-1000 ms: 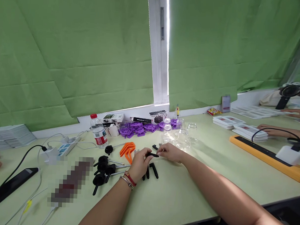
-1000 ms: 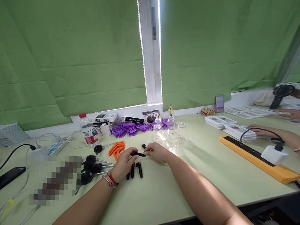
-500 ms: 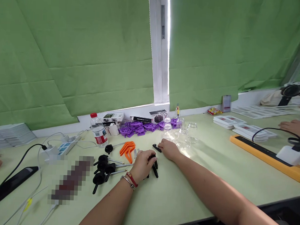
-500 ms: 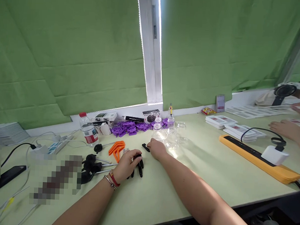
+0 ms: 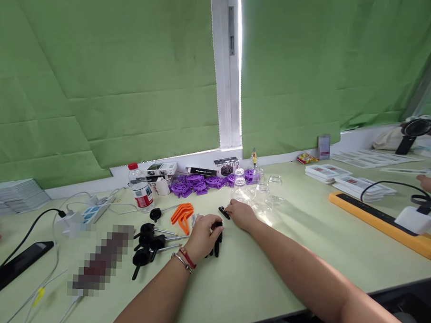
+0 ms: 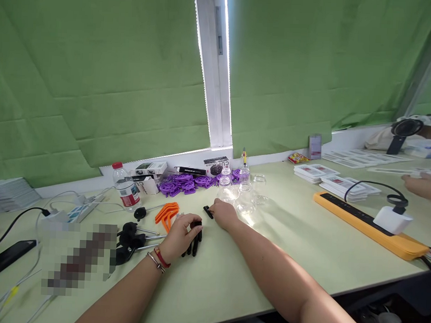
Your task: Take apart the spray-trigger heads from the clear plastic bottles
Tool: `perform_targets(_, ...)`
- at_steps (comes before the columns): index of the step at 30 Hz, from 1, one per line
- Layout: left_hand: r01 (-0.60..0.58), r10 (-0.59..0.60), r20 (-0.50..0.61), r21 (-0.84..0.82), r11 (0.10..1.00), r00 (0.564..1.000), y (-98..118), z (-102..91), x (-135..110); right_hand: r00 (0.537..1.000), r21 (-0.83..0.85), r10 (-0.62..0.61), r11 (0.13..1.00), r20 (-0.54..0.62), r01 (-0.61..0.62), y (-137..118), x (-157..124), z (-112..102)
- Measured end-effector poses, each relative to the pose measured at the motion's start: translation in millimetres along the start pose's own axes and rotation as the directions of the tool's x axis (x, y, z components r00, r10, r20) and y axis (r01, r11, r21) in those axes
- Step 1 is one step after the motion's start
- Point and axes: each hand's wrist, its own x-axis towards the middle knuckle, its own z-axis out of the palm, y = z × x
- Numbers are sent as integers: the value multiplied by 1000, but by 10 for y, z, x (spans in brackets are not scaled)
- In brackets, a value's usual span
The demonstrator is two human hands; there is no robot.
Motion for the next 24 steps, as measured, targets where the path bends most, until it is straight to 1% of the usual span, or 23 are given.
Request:
perform_targets(4, 2, -2, -4, -2, 1000, 1000, 0, -2, 1, 998, -2, -47, 999, -38, 47, 28, 14, 33)
perform_targets(24, 34, -34, -5, -1, 999, 999, -11, 14, 2, 998, -28, -54, 998, -40, 53, -29, -2, 38)
